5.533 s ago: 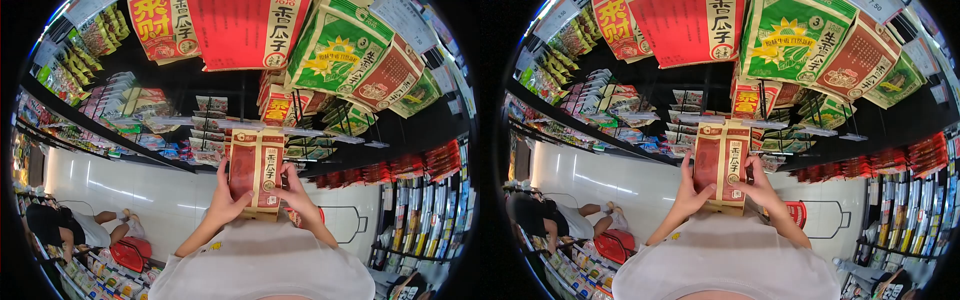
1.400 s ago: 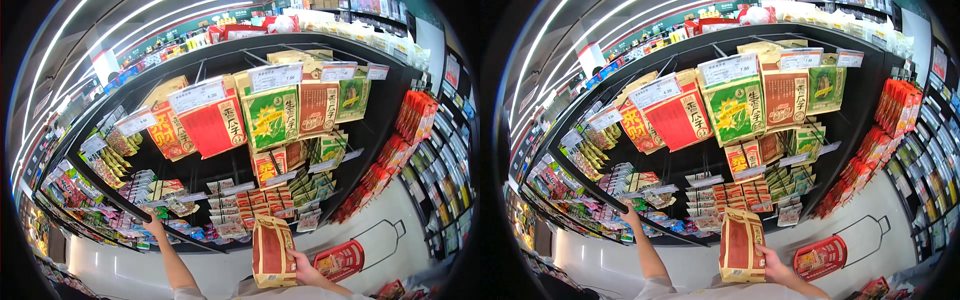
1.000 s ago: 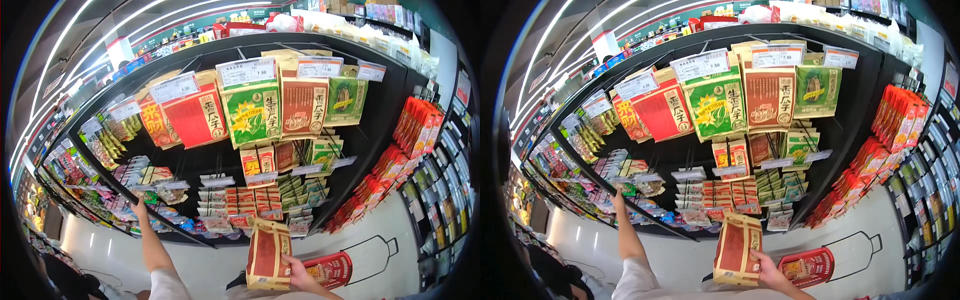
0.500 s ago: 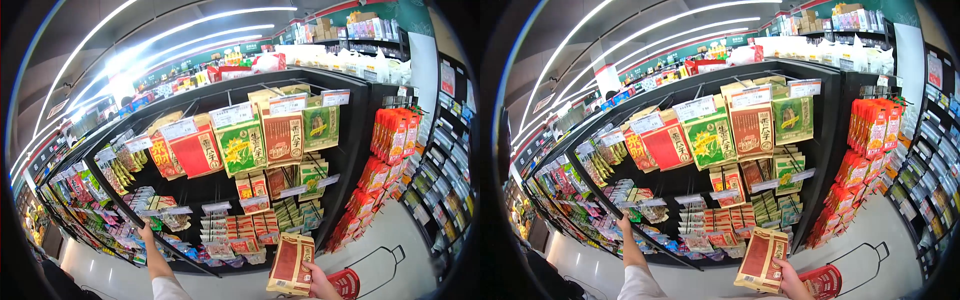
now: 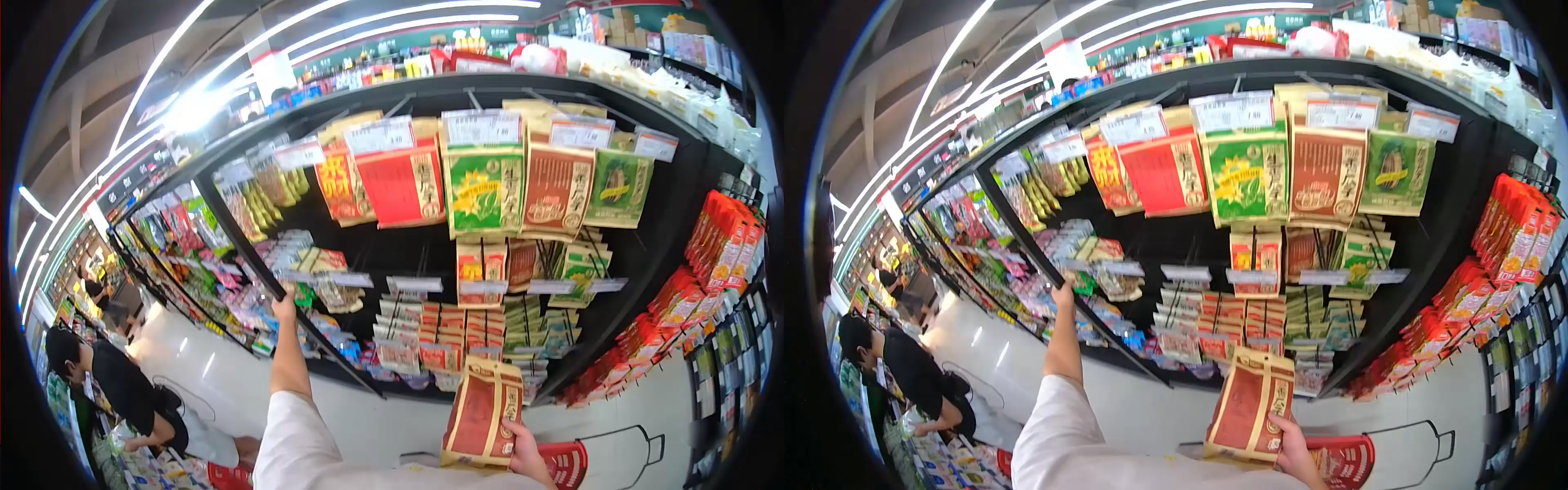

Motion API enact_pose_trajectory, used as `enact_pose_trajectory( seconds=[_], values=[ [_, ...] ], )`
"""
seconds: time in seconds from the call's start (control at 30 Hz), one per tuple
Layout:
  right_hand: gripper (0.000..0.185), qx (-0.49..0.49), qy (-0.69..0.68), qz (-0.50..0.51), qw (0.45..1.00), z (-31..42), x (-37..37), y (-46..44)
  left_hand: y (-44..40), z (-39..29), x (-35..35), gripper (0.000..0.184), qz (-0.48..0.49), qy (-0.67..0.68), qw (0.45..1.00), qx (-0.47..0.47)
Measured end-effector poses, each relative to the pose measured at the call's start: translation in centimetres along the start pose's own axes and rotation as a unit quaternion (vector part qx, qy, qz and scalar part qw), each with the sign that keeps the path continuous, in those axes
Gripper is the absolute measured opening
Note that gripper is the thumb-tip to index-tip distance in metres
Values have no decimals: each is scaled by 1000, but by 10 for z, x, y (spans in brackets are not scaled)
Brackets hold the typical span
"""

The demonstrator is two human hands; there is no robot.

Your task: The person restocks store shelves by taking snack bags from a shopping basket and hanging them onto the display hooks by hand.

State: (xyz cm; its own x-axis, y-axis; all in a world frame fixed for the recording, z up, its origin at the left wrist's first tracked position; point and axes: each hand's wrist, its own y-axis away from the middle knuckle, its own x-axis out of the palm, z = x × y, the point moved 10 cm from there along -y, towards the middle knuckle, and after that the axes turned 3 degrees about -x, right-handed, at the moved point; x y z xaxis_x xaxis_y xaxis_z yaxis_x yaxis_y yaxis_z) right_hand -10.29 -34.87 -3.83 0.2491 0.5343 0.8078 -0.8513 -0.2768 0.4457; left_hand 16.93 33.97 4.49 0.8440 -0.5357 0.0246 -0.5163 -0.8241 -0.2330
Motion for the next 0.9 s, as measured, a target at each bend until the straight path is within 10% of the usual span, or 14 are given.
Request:
enact_pose_trajectory(
  seconds=[0.1,0.2,0.27,0.37,0.9],
  values=[
    [48,-52,47,-37,997,21,17,12,94,-11,-22,44,-185,22,974,-126],
    [54,-121,51,-38,991,44,26,12,225,-21,11,34,35,57,988,-141],
    [62,-136,51,-16,989,53,37,14,347,-32,49,23,305,122,916,-231],
    [64,-124,52,-6,991,58,48,17,486,-74,77,19,429,116,807,-389],
    [60,-140,148,-74,976,65,91,79,590,-155,74,35,488,204,690,-493]
  ],
)
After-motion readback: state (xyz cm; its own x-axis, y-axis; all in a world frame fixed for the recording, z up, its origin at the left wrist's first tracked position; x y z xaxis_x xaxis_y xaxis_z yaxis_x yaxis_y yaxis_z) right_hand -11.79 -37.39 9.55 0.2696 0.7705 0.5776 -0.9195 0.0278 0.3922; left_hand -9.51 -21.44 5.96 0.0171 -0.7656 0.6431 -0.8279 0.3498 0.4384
